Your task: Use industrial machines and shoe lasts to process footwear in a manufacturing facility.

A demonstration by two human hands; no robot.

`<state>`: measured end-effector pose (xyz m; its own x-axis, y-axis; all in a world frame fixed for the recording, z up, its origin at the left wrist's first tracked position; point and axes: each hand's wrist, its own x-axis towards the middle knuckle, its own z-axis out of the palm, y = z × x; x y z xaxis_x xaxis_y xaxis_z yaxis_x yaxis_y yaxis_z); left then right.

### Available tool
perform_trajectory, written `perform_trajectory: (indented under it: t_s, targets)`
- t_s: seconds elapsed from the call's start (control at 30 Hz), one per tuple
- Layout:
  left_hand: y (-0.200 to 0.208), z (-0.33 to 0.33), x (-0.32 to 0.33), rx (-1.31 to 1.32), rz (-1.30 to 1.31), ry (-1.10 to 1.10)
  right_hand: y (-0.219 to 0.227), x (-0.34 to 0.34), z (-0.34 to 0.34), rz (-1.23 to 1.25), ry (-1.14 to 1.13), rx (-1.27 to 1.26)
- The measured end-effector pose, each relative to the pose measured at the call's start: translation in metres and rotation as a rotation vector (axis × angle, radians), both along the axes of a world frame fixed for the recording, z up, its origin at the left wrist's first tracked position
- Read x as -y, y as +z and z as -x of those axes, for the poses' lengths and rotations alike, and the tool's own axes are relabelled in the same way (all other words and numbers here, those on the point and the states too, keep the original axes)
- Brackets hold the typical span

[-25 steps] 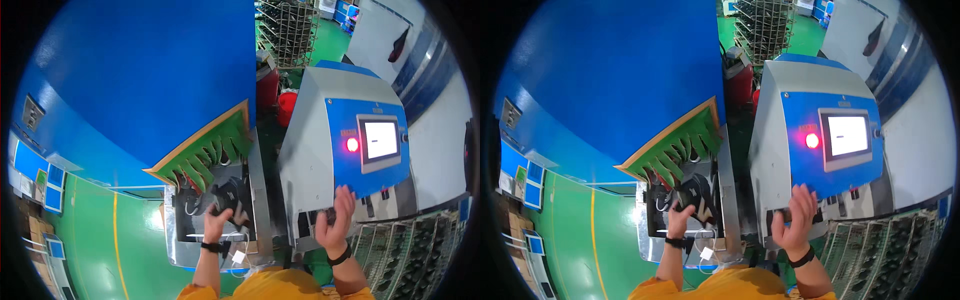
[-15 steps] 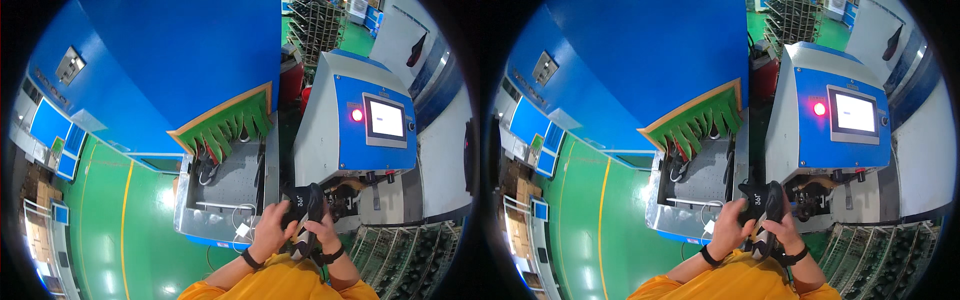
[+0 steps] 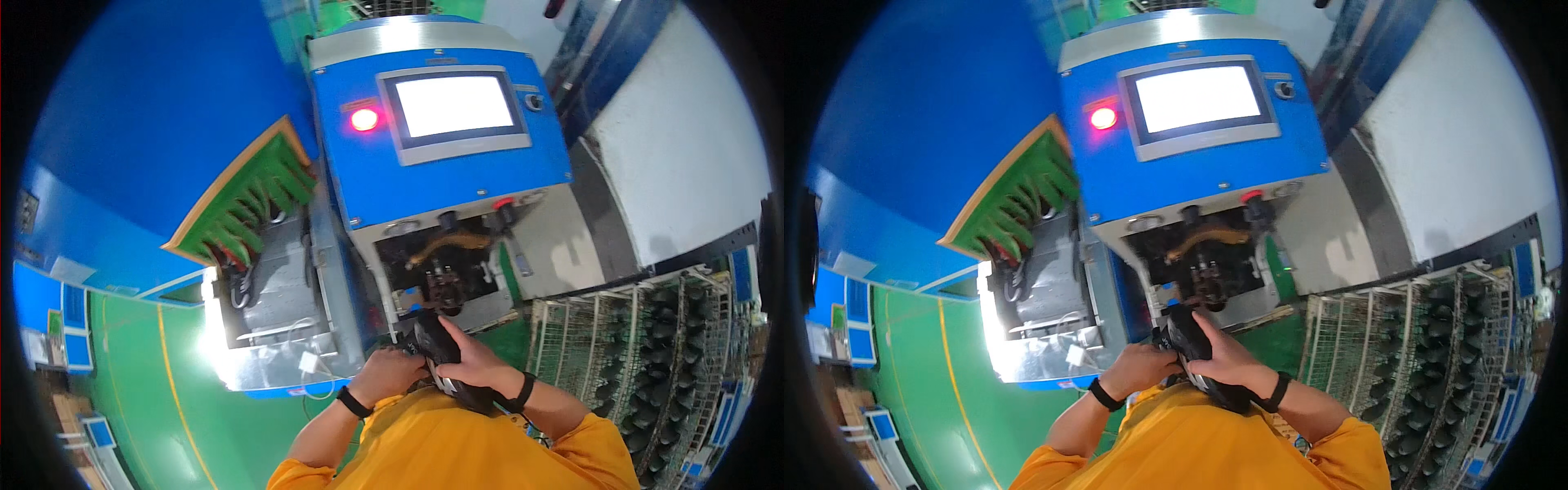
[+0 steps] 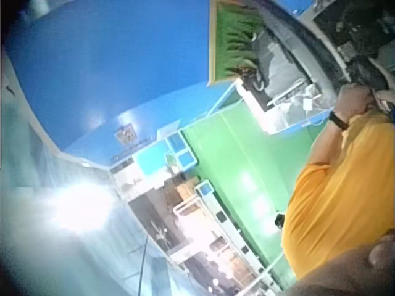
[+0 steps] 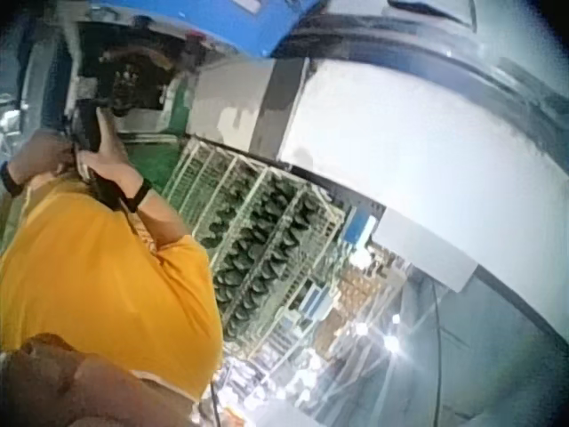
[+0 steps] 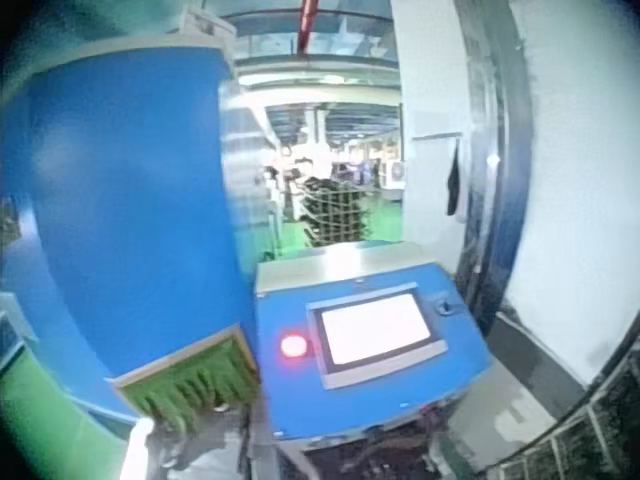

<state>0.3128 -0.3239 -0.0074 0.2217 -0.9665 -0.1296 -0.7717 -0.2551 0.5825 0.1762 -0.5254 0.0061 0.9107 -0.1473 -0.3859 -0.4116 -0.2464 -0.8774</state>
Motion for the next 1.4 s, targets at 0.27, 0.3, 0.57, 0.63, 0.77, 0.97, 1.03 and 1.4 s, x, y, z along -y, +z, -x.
perform_trajectory:
  t_s: [0.27, 0.3, 0.57, 0.63, 0.77, 0.97, 1.03, 1.4]
  targets:
    - [0.027, 0.048, 0.06, -0.214, 0.0, 0.249, 0.001, 0.069, 0.023, -0.644, -0.691, 0.228]
    - [0.026, 0.042, 0.065, -0.22, 0.002, 0.252, 0.004, 0.074, 0.015, -0.37, -0.571, 0.264]
    - [-0.025, 0.003, 0.041, -0.276, 0.06, 0.447, 0.002, 0.092, -0.037, 0.272, -0.372, 0.192]
    - [-0.039, 0.004, 0.034, -0.355, 0.062, 0.478, 0.007, 0.089, -0.053, 0.556, -0.277, 0.084]
    - [-0.055, 0.015, 0.021, -0.504, -0.023, 0.54, 0.007, 0.061, -0.079, 0.821, -0.005, -0.233]
    - [-0.061, 0.013, -0.002, -0.554, 0.002, 0.521, -0.023, 0.07, -0.114, 0.888, -0.053, -0.203]
    - [-0.065, 0.006, -0.007, -0.537, 0.076, 0.581, -0.023, 0.062, -0.113, 0.95, -0.11, -0.087]
    - [-0.072, -0.025, -0.009, -0.602, -0.015, 0.6, -0.024, 0.042, -0.1, 0.978, -0.264, -0.104]
